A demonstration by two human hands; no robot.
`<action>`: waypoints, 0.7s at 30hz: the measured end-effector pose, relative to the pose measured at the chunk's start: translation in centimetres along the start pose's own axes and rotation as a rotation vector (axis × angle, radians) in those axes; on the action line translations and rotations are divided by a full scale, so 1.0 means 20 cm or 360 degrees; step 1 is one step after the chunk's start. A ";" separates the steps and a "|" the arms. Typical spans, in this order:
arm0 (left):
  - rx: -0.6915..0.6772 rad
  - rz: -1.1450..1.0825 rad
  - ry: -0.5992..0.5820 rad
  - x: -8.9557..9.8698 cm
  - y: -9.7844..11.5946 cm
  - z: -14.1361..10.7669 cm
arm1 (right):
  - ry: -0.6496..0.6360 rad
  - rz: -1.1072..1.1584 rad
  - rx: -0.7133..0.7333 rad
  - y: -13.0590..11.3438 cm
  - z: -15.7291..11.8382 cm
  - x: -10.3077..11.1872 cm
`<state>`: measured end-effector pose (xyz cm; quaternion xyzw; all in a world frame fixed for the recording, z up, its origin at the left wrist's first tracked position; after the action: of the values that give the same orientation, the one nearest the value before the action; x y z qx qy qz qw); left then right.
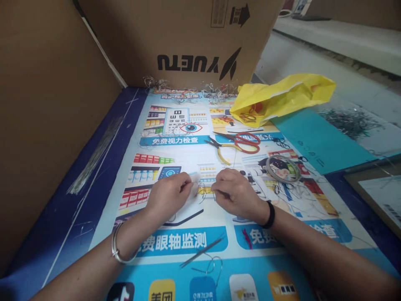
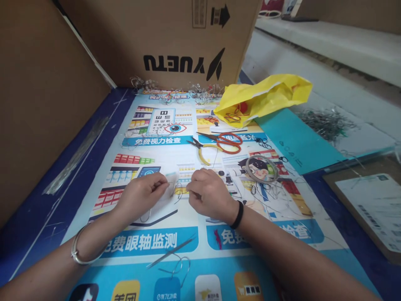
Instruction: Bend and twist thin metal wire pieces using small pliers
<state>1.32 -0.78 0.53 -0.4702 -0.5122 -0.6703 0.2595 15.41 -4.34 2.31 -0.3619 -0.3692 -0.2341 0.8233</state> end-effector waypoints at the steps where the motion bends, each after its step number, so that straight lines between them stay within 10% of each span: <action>1: -0.0007 -0.0005 0.0000 0.00 0.00 0.00 | 0.0018 0.0007 0.0008 0.00 0.00 0.00; 21: -0.0066 0.0081 -0.0004 -0.02 0.03 -0.01 | -0.0048 -0.0357 0.0071 -0.12 -0.02 -0.02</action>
<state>1.97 -1.33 0.43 -0.4891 -0.4864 -0.6733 0.2662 13.73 -6.12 2.76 -0.3035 -0.4247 -0.3110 0.7942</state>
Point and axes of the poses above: each hand's wrist, its own z-axis towards the middle knuckle, its own x-axis out of the back of the hand, y = z × x, the point moved 8 cm from there along z, towards the middle knuckle, and after that the axes turned 3 degrees about y, right-handed, at the moved point
